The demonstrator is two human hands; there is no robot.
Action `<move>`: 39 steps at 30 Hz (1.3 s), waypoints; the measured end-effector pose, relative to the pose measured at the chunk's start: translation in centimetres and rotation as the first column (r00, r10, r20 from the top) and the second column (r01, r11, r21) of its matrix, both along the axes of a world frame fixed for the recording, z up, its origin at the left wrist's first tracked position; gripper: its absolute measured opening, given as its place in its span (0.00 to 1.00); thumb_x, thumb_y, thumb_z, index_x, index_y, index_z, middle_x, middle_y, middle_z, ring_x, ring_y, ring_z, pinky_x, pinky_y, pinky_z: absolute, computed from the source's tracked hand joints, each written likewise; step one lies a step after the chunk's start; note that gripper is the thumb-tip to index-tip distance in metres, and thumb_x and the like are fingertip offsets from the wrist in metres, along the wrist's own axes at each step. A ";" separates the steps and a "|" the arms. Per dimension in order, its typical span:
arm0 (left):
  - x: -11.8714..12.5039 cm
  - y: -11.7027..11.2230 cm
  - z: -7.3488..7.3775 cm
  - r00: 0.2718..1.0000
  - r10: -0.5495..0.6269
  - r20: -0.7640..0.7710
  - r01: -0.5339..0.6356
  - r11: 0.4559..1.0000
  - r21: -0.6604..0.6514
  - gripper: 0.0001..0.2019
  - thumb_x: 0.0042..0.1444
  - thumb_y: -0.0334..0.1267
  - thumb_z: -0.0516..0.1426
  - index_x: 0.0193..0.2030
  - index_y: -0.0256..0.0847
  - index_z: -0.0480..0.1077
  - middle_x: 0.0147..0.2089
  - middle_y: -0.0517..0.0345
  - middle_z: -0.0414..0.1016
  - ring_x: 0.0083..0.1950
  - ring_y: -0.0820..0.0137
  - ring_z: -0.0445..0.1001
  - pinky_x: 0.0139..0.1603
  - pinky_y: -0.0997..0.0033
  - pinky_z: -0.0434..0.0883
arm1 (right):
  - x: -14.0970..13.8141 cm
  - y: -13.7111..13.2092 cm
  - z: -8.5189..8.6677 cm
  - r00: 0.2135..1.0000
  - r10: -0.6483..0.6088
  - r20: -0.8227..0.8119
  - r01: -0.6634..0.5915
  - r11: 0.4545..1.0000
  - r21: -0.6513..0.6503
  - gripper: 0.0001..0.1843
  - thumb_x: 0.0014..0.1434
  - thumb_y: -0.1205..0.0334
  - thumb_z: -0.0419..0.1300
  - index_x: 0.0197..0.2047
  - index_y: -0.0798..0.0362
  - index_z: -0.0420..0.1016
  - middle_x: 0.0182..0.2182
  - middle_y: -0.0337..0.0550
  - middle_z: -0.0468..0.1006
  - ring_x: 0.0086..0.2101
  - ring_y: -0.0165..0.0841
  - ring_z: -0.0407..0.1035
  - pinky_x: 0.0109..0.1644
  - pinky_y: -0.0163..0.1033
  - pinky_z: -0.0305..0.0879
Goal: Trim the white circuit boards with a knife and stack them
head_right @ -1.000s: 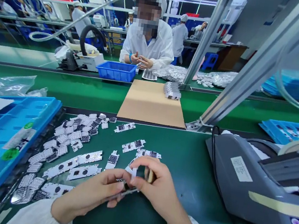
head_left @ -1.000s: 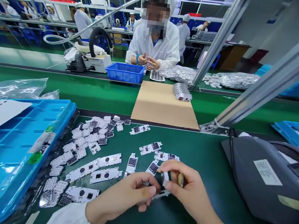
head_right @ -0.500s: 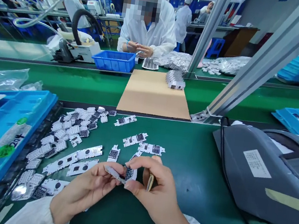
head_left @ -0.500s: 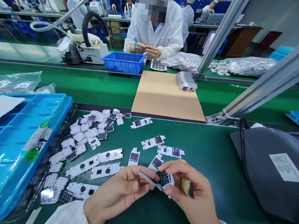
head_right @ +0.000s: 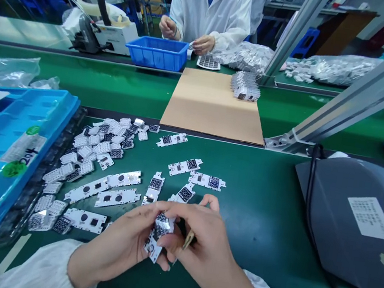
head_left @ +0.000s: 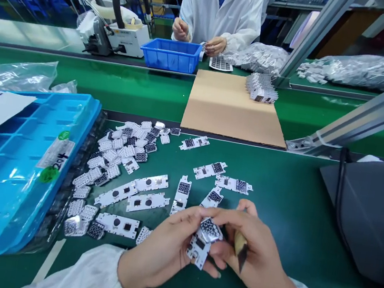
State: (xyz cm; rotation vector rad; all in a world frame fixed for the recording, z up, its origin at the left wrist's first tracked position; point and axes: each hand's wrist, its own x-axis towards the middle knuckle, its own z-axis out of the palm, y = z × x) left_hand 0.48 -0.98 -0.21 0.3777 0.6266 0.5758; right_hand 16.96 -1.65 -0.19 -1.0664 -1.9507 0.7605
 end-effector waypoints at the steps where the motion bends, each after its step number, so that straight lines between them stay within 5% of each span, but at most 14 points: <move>1: -0.1 0.0 0.1 1.000 0.010 0.017 -0.010 1.000 0.015 0.17 0.63 0.44 0.48 0.47 0.35 0.70 0.31 0.54 0.72 0.32 0.72 0.75 0.34 0.71 0.75 | 0.0 0.1 -0.2 1.000 0.001 0.030 -0.001 1.000 0.002 0.09 0.61 0.57 0.57 0.43 0.45 0.62 0.36 0.36 0.79 0.23 0.27 0.69 0.40 0.44 0.55; 6: -0.4 0.3 0.7 0.999 0.032 -0.012 -0.031 0.996 0.089 0.10 0.60 0.38 0.54 0.46 0.37 0.70 0.34 0.56 0.71 0.32 0.75 0.72 0.35 0.75 0.72 | 0.1 0.3 -0.5 0.981 -0.133 0.141 0.109 0.980 0.166 0.01 0.61 0.64 0.56 0.38 0.48 0.67 0.43 0.43 0.75 0.41 0.34 0.70 0.41 0.42 0.56; 11: -0.3 0.1 0.6 0.989 0.125 -0.074 -0.120 0.990 0.075 0.07 0.59 0.38 0.56 0.43 0.43 0.72 0.38 0.61 0.71 0.34 0.81 0.69 0.37 0.80 0.69 | -0.2 0.0 -0.2 0.968 -0.184 0.173 0.125 0.944 0.304 0.13 0.58 0.53 0.59 0.40 0.52 0.69 0.38 0.45 0.73 0.33 0.31 0.68 0.39 0.43 0.55; 18: -0.2 0.1 0.6 0.996 0.094 -0.007 -0.093 0.990 0.101 0.13 0.63 0.34 0.50 0.51 0.45 0.70 0.49 0.55 0.72 0.48 0.73 0.69 0.47 0.75 0.68 | -0.5 0.1 0.1 0.936 -0.262 0.235 0.166 0.918 0.361 0.05 0.58 0.67 0.60 0.40 0.54 0.71 0.34 0.42 0.76 0.31 0.28 0.68 0.38 0.42 0.51; 24: -0.4 0.2 0.9 0.995 0.075 0.069 -0.082 0.991 0.104 0.17 0.62 0.30 0.51 0.54 0.50 0.69 0.58 0.57 0.67 0.56 0.70 0.65 0.53 0.72 0.66 | 0.0 0.2 0.1 0.918 -0.279 0.282 0.168 0.918 0.360 0.08 0.58 0.67 0.59 0.42 0.53 0.70 0.36 0.42 0.76 0.32 0.29 0.69 0.39 0.42 0.52; 31: 0.0 0.3 0.7 0.994 0.103 -0.027 -0.099 0.989 0.114 0.16 0.58 0.35 0.57 0.53 0.52 0.70 0.51 0.57 0.72 0.50 0.72 0.69 0.49 0.76 0.67 | 0.2 0.3 -0.1 0.910 -0.215 0.354 0.109 0.949 0.297 0.09 0.61 0.65 0.55 0.45 0.47 0.70 0.35 0.40 0.75 0.31 0.29 0.68 0.39 0.42 0.50; 39: -0.3 0.4 1.1 0.996 0.047 -0.082 -0.034 0.989 0.147 0.16 0.58 0.38 0.56 0.54 0.51 0.69 0.45 0.57 0.72 0.43 0.74 0.70 0.46 0.73 0.70 | 0.3 0.4 -0.4 0.933 -0.250 0.257 0.214 0.964 0.159 0.06 0.58 0.63 0.57 0.39 0.51 0.65 0.29 0.37 0.72 0.29 0.28 0.67 0.36 0.39 0.56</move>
